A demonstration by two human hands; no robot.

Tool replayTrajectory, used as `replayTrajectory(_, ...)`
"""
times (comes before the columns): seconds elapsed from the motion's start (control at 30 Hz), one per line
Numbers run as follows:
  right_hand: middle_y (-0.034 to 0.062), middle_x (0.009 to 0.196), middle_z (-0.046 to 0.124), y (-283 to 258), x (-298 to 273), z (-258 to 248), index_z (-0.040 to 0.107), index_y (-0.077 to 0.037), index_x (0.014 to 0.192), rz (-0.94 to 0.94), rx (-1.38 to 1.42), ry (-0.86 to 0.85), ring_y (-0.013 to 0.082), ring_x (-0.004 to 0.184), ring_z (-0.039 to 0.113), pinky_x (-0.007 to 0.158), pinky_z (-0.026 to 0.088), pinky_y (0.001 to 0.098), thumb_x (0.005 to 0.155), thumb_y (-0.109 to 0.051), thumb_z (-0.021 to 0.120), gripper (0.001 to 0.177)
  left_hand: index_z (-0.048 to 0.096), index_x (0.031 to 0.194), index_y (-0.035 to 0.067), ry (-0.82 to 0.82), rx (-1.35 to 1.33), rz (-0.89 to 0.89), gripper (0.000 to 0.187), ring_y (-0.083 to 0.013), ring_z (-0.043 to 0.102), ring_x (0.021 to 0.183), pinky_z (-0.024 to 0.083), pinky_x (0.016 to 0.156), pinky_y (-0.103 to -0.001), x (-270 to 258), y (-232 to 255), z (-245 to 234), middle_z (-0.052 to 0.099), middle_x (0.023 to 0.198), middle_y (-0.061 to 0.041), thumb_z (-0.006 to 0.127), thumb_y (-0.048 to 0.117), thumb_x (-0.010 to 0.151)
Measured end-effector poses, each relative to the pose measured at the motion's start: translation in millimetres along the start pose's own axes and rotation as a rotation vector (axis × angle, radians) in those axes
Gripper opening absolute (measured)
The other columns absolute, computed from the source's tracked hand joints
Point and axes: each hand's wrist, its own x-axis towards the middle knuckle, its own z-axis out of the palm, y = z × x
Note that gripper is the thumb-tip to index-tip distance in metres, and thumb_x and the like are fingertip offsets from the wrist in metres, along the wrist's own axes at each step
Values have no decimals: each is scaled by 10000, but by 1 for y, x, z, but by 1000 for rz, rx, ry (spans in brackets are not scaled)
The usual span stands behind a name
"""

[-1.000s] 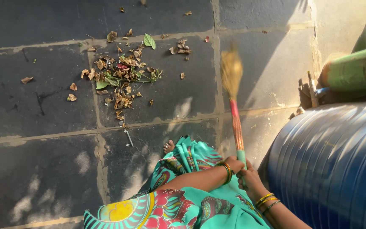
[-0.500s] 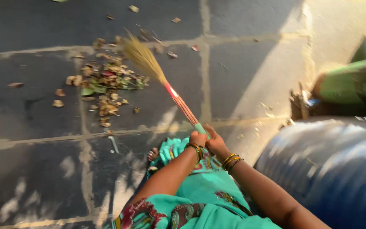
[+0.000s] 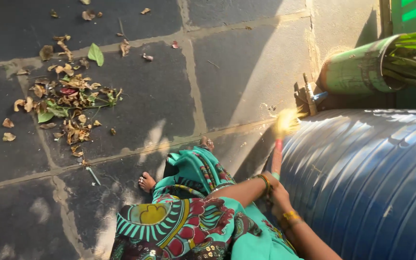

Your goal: Sweep leaves and debris from a stone floor using a broom.

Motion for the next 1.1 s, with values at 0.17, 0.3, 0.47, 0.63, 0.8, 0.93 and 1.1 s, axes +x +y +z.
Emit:
replayTrajectory(0.17,51,671,645,-29,8,54,642,-127,1200,-108,-307,-185,164,506,600,432,454,368,884,-176,608,321,601,1197,60,152,-225,62,509,-317,647,771,523,643,-450,30,-23,-22,644,877,-158,715,118,705)
replayTrajectory(0.3,72,665,684,-117,-59,107,534,-213,1419,-367,-747,-346,146,502,651,470,511,320,901,-235,657,533,567,1217,96,272,-383,132,582,-316,610,661,499,548,-462,86,-66,-51,607,794,-122,732,99,659)
replayTrajectory(0.47,89,683,658,-130,-48,79,561,-149,1454,-344,-470,-359,165,498,600,451,493,328,898,-181,643,563,441,1345,156,493,12,-192,660,-320,681,763,555,682,-458,-10,90,-21,677,923,-175,663,84,728)
replayTrajectory(0.63,95,1066,666,-83,-55,7,456,-72,1500,-696,-150,-447,186,826,636,679,522,334,942,-113,658,594,319,1399,105,144,85,-260,630,-368,729,956,615,796,-479,-17,67,50,654,1129,-253,585,72,829)
replayTrajectory(0.8,12,650,581,-122,-86,-1,508,-246,1272,46,92,-86,155,419,493,373,410,325,922,-321,638,381,464,1331,67,36,339,-221,542,-387,668,1000,540,820,-472,28,36,97,662,1166,-245,716,224,877)
replayTrajectory(0.93,-7,603,524,-127,-8,-14,611,-107,1007,19,-16,-14,154,394,441,350,307,315,980,-381,649,278,535,1249,61,136,176,-128,470,-324,676,959,548,802,-426,56,82,75,688,1107,-205,728,256,867)
replayTrajectory(1.1,59,571,648,-132,146,-13,719,-59,842,-450,-847,-121,138,453,605,393,445,335,964,-314,619,300,623,1147,54,231,-20,-1,398,-245,685,908,557,778,-368,92,149,65,719,1034,-154,742,296,854)
